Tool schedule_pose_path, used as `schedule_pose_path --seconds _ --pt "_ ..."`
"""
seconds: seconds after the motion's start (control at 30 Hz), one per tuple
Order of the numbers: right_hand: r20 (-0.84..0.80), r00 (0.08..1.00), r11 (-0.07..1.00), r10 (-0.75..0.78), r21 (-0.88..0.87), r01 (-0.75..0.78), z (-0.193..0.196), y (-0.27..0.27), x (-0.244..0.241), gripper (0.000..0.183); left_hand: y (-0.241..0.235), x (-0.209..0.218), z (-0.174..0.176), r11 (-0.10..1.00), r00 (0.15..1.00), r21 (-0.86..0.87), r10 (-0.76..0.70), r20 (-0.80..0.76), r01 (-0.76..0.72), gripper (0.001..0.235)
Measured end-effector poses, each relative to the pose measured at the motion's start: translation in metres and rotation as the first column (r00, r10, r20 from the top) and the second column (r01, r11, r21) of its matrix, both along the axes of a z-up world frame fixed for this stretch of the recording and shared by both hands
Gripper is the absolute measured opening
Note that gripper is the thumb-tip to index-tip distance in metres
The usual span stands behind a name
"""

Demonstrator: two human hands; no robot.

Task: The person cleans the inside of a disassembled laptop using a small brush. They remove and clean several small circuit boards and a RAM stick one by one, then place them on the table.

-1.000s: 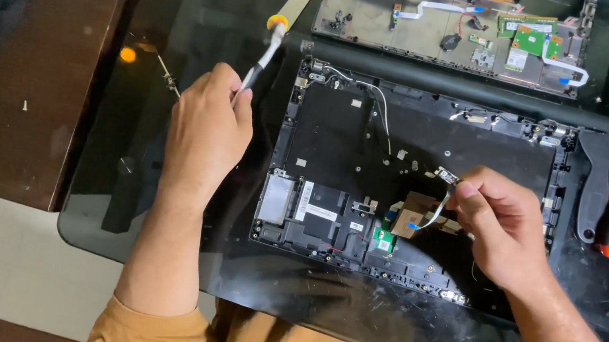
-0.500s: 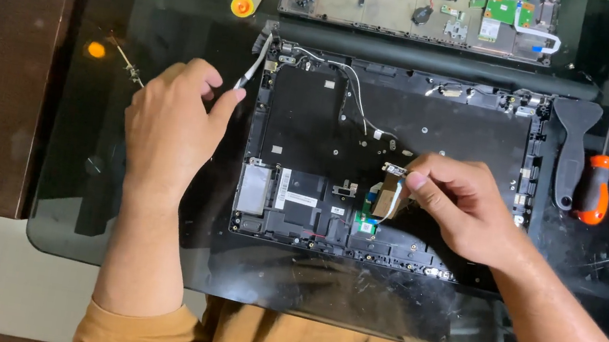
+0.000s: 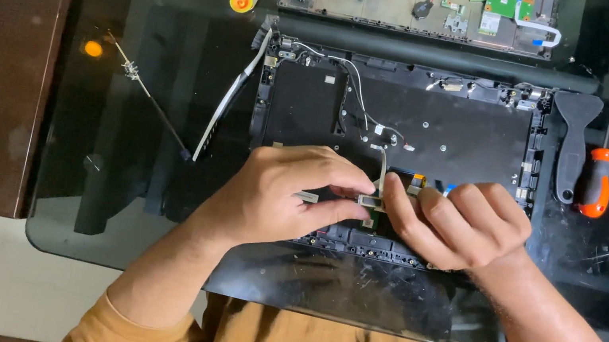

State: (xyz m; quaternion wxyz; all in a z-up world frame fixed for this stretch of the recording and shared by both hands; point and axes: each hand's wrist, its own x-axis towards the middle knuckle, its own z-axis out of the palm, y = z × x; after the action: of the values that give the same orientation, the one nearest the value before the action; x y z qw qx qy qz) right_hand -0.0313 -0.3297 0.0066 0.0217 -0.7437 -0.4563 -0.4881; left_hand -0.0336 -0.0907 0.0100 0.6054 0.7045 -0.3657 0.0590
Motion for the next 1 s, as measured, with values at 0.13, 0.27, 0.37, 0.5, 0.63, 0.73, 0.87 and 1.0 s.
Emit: schedule_pose_path --seconds 0.13,0.27,0.37,0.5,0.63,0.73,0.87,1.0 --pt "-0.260 0.965 1.000 -0.028 0.000 0.029 -0.010 -0.005 -0.007 0.016 -0.004 0.000 0.000 0.999 0.999 -0.002 0.040 -0.005 -0.040 0.018" --pt "-0.817 0.548 0.964 0.178 0.257 0.071 -0.004 0.009 -0.014 0.018 -0.004 0.004 -0.001 0.996 0.995 0.016 0.090 -0.050 -0.090 0.013" --pt "-0.893 0.394 0.961 0.217 0.265 0.072 0.006 0.011 -0.012 0.021 -0.002 0.005 -0.001 0.998 0.976 -0.006 0.052 -0.212 -0.055 0.007" --pt "-0.926 0.345 0.957 0.156 0.228 0.179 0.009 0.003 -0.006 0.019 0.006 0.009 -0.008 0.999 0.884 -0.029 -0.044 -0.466 0.035 0.008" --pt "-0.925 0.297 0.912 0.236 0.316 0.261 0.008 0.006 -0.006 0.014 0.005 0.011 -0.004 0.994 0.850 0.093 -0.006 -0.526 0.064 0.015" --pt "-0.908 0.280 0.893 0.313 0.382 0.239 0.002 0.012 -0.009 0.015 0.002 0.012 0.002 0.965 0.872 0.243 0.036 -0.487 0.096 0.017" --pt "-0.916 0.372 0.951 0.152 0.238 0.196 -0.003 0.012 -0.009 0.014 0.005 0.017 0.001 0.895 0.946 0.443 0.102 -0.309 0.048 0.020" --pt "-0.821 0.568 0.998 -0.064 -0.041 0.053 -0.003 -0.007 -0.005 0.017 0.018 0.019 -0.009 0.863 0.922 0.504 0.225 -0.315 -0.039 0.019"
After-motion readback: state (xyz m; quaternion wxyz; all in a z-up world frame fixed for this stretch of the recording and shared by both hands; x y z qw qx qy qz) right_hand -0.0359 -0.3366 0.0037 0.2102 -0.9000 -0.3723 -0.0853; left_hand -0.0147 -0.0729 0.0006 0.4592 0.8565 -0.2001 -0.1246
